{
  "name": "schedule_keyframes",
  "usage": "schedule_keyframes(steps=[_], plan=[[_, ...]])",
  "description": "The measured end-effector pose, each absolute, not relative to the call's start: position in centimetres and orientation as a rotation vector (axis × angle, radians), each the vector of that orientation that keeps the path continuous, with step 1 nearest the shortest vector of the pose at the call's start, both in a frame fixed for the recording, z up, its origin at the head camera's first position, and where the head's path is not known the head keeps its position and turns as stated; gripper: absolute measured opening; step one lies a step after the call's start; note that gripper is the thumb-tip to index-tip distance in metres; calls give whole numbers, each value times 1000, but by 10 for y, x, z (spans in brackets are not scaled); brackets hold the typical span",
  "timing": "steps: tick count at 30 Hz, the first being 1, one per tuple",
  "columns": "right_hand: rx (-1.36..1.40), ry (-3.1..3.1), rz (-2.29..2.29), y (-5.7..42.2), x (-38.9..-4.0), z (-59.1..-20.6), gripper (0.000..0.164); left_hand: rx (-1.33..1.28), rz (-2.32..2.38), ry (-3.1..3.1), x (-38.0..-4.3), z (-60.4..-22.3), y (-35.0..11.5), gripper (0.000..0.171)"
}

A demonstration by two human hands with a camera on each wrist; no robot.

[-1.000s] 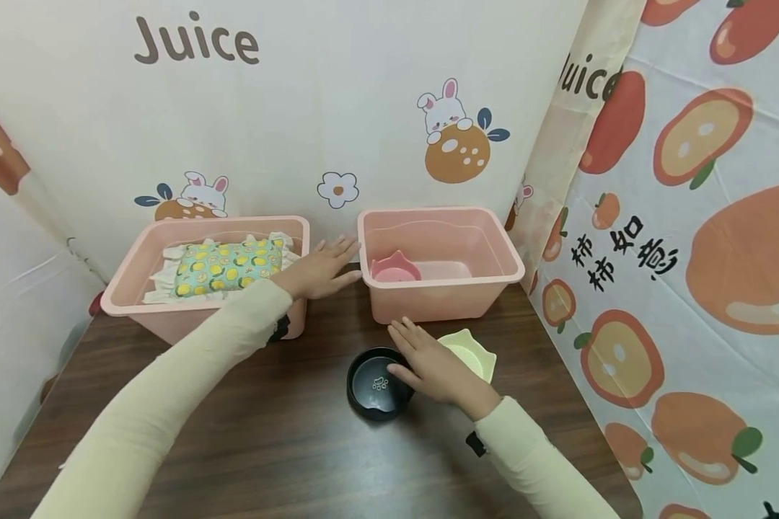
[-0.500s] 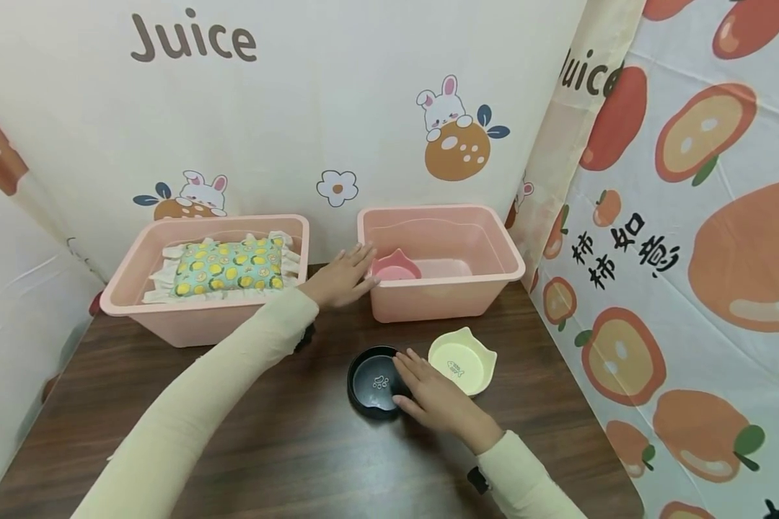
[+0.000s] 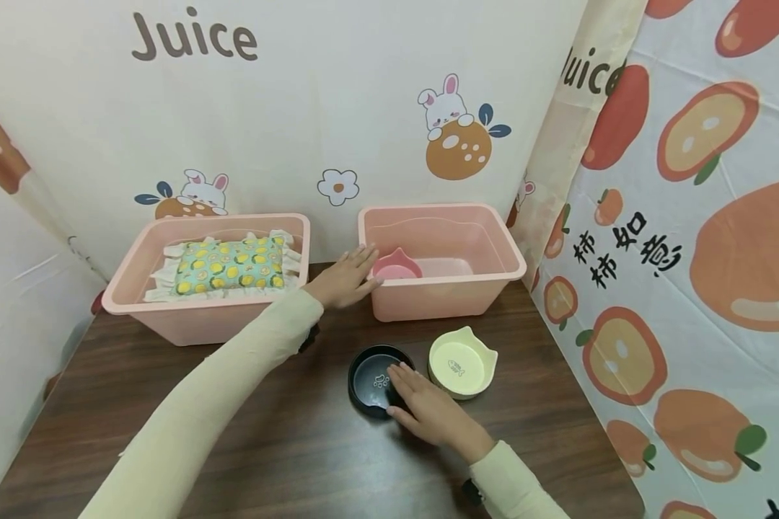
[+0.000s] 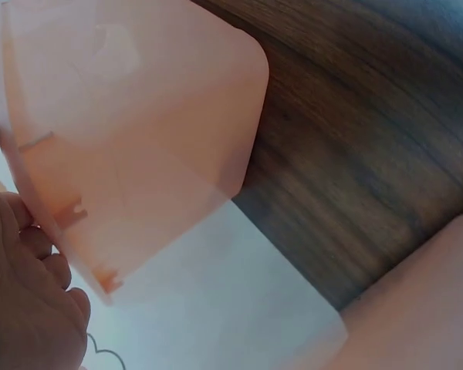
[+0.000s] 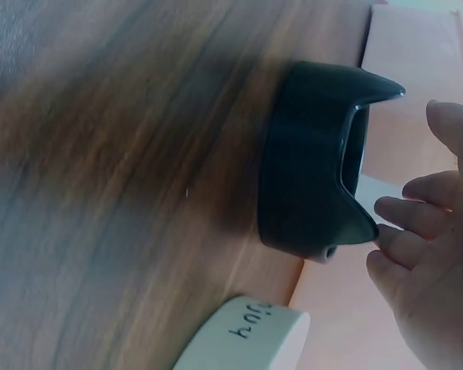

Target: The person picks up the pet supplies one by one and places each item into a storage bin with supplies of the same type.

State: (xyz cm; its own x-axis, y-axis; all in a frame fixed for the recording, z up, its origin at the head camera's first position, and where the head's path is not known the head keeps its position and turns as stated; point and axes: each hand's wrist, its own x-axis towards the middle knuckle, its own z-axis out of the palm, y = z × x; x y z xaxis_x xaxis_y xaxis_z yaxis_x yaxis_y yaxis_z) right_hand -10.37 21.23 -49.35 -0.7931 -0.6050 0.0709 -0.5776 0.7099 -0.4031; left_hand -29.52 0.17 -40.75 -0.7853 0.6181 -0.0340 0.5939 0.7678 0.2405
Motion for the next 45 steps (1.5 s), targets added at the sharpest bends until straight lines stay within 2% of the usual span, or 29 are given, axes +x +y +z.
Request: schedule_keyframes(steps=[32,39,45], plan=[[-1074,2754,-531,172,-108,-524,68,964,329,2830,-296,-407,1,70],[-1153,2831,-554,169,-110,-533,57,959,329,2836,-296,-407,1,70],[-1116,2846,-577,165,-112,-535,49,964,348,2830,-296,-407,1,71]])
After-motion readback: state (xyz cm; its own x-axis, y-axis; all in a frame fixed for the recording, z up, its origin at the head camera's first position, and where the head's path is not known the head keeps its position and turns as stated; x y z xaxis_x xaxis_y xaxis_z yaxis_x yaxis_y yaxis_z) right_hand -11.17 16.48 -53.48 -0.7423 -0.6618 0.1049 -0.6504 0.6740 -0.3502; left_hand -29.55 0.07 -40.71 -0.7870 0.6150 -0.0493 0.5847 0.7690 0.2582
